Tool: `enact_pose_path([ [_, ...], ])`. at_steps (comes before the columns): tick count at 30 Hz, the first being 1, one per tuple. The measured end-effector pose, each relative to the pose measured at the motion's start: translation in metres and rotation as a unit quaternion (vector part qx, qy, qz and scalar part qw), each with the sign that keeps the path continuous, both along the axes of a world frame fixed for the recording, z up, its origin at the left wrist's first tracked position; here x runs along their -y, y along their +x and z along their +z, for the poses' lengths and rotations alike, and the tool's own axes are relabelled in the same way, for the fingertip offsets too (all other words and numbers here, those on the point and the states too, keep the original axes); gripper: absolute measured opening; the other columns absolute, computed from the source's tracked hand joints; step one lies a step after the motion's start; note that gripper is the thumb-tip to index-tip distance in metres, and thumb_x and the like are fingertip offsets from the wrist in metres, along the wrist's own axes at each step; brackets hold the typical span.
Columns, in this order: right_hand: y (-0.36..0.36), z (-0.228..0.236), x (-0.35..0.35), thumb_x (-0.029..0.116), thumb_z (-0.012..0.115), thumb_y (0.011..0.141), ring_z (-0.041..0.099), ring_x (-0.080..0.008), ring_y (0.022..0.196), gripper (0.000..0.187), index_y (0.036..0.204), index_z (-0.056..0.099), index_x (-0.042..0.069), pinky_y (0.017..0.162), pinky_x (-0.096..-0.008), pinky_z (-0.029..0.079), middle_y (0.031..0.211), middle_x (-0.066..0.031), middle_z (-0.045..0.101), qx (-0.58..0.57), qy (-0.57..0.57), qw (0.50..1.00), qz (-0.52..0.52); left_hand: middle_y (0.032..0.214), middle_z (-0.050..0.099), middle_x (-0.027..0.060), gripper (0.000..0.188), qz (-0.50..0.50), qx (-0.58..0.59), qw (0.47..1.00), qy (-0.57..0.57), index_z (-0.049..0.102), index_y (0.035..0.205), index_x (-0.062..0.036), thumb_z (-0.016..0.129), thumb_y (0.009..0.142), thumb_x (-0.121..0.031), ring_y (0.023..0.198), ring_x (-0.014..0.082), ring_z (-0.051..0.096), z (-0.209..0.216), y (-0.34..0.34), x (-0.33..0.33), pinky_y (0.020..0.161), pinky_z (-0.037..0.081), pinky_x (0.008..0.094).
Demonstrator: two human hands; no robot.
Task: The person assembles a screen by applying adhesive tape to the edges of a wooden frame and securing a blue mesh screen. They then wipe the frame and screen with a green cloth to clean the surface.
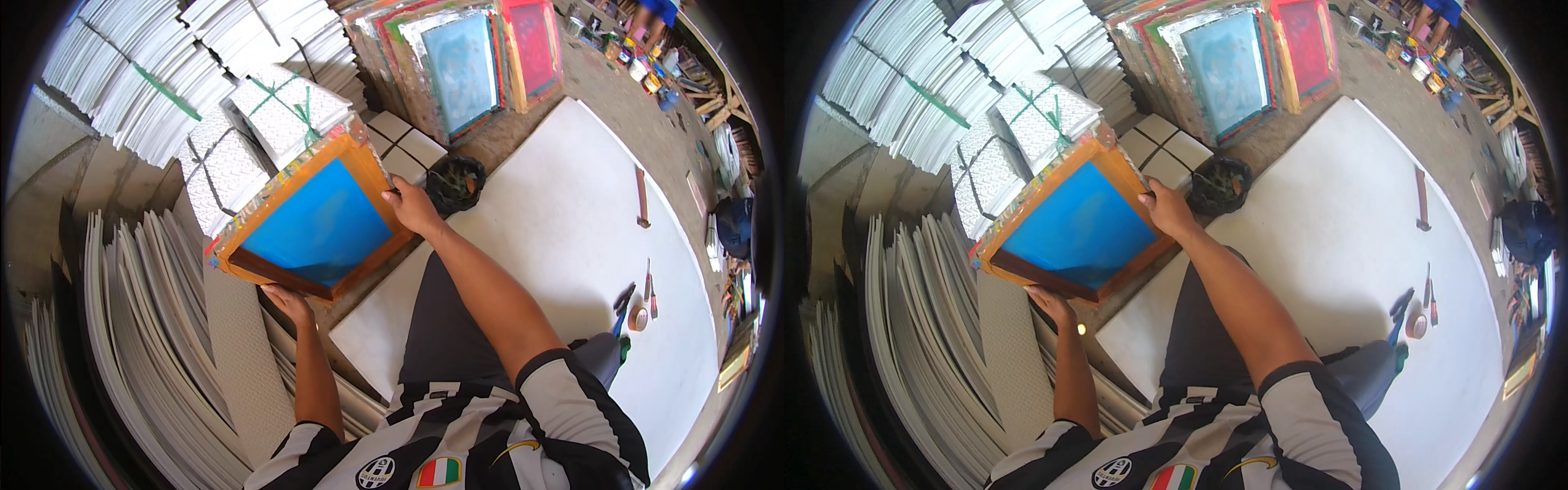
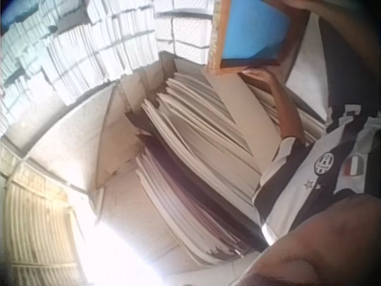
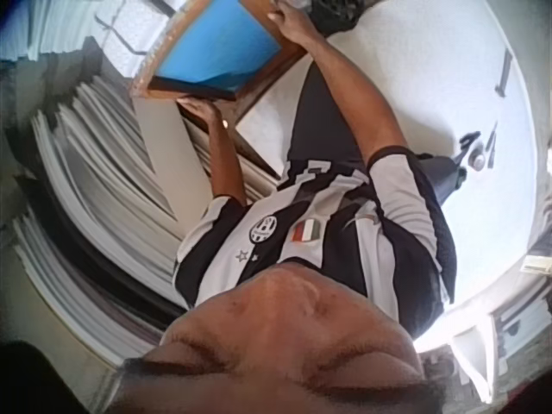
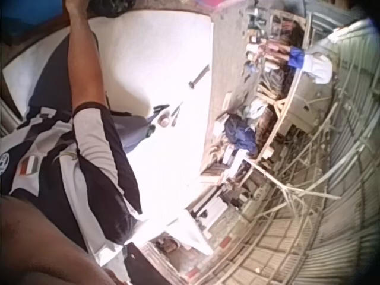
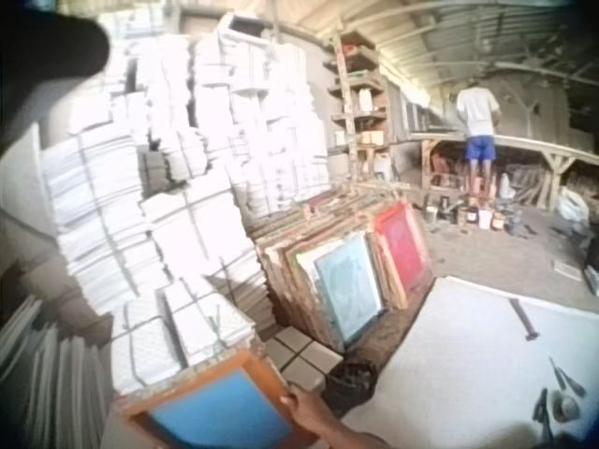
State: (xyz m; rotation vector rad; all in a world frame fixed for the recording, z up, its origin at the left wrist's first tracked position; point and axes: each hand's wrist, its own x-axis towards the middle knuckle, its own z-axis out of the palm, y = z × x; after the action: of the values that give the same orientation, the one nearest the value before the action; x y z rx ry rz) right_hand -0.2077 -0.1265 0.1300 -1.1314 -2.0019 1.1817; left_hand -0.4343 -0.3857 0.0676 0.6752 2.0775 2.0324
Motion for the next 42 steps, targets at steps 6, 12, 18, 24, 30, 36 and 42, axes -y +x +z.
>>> enact_pose_path([
  [6,0.004,0.001,0.004,0.037,0.057,0.104,0.064,-0.0465,0.113,0.049,0.138,0.056,0.002,0.095,-0.0511,0.049,0.116,-0.0292,0.068,0.060,-0.047,0.997,-0.018,0.166,0.019,0.0229,0.093,-0.054,0.045,0.998,-0.002,0.004,0.164,-0.0022,0.023,0.104,-0.071,0.150,0.0338,0.030,-0.010,-0.003,0.004,0.122,0.029,0.0472],
  [12,0.016,0.000,0.013,0.040,0.061,0.102,0.064,-0.0436,0.119,0.062,0.151,0.048,0.004,0.101,-0.0484,0.050,0.127,-0.0285,0.066,0.033,-0.042,0.999,0.000,0.169,0.010,0.0244,0.090,0.059,0.068,0.996,-0.004,-0.001,0.165,-0.0042,0.024,0.106,-0.067,0.152,0.0388,0.029,-0.004,0.031,-0.004,0.122,0.031,0.0494],
  [18,0.036,0.009,0.017,0.037,0.064,0.101,0.064,-0.0436,0.118,0.061,0.150,0.049,0.003,0.101,-0.0482,0.050,0.124,-0.0288,0.067,0.013,-0.028,0.999,-0.007,0.168,0.012,0.0252,0.078,0.123,-0.027,0.992,0.011,0.007,0.164,-0.0008,0.031,0.111,-0.052,0.153,0.0397,0.026,-0.005,0.043,-0.005,0.124,0.028,0.0482],
  [24,0.059,0.003,0.017,0.033,0.067,0.099,0.067,-0.0419,0.113,0.048,0.137,0.061,0.004,0.098,-0.0471,0.051,0.119,-0.0246,0.071,-0.009,-0.019,0.999,-0.043,0.167,0.013,0.0286,0.073,0.111,-0.072,0.991,0.020,0.017,0.163,0.0000,0.040,0.111,-0.046,0.155,0.0420,0.019,0.029,0.063,-0.020,0.126,0.020,0.0508],
  [30,0.114,0.010,0.026,0.031,0.071,0.095,0.072,-0.0391,0.093,0.030,0.099,0.074,0.001,0.082,-0.0479,0.054,0.093,-0.0211,0.074,0.019,-0.029,0.997,-0.073,0.167,0.013,0.0310,0.069,0.124,-0.191,0.968,-0.103,0.028,0.160,0.0001,0.050,0.109,-0.041,0.155,0.0456,0.015,0.024,0.097,-0.042,0.125,0.017,0.0548],
  [36,0.186,0.022,0.035,0.033,0.070,0.095,0.069,-0.0422,0.086,0.033,0.088,0.069,0.000,0.077,-0.0497,0.052,0.084,-0.0225,0.070,0.052,-0.044,0.986,-0.152,0.153,0.042,0.0233,0.056,-0.138,-0.054,0.989,-0.023,0.042,0.151,0.0024,0.059,0.108,-0.029,0.141,0.0305,0.042,0.036,0.190,-0.098,0.118,0.032,0.0429],
  [42,0.273,-0.011,0.056,0.024,0.068,0.098,0.066,-0.0274,0.072,0.027,0.092,0.067,-0.002,0.069,-0.0412,0.051,0.076,-0.0178,0.067,-0.100,0.029,0.963,-0.247,0.127,0.064,0.0098,0.038,-0.448,0.053,0.892,0.027,0.058,0.136,0.0034,0.061,0.106,-0.020,0.115,0.0156,0.059,0.046,0.324,-0.156,0.100,0.046,0.0300],
])
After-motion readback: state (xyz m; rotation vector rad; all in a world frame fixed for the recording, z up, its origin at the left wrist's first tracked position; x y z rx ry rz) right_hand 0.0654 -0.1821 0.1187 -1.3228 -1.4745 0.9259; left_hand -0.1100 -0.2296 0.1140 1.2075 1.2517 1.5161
